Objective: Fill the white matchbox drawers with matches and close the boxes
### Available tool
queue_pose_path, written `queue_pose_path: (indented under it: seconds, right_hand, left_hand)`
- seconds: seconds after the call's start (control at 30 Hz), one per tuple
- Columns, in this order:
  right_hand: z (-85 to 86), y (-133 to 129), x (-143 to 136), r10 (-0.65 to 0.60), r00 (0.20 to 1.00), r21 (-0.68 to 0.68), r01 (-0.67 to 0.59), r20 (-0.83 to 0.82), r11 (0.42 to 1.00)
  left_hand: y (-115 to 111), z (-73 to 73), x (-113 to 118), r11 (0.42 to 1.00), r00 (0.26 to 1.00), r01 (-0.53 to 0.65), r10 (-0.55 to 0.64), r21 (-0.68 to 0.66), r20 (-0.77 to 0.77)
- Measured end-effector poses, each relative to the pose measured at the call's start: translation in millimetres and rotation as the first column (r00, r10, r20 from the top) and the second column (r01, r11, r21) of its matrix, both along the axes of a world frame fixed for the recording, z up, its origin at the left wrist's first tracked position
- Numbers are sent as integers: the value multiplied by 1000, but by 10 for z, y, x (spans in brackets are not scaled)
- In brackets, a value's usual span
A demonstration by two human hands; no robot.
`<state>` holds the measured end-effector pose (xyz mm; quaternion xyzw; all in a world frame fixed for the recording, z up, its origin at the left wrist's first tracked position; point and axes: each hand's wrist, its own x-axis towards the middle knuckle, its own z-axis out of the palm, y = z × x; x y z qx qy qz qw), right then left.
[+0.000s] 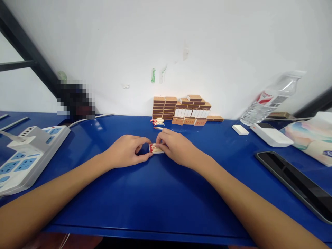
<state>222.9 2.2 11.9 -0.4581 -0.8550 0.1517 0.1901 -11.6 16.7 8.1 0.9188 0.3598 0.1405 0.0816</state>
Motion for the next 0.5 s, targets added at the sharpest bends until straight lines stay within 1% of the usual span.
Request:
queue_pose_path:
  seconds: [0.2, 0.33, 0.5]
  right_hand:
    - [38, -4, 24, 6, 999, -61, -3, 41, 998]
    - [46, -6, 36, -1, 999, -45, 3, 43, 999]
    - [-1, -6, -7, 3, 1000, -18, -3, -12, 1000]
  left_hand:
    - [8, -16, 0, 1000, 1000, 2, -2, 13, 8]
    - [14, -19, -4, 1000, 1000, 6, -6, 8, 9]
    - [8, -13, -6, 1000, 1000, 5, -5, 2, 6]
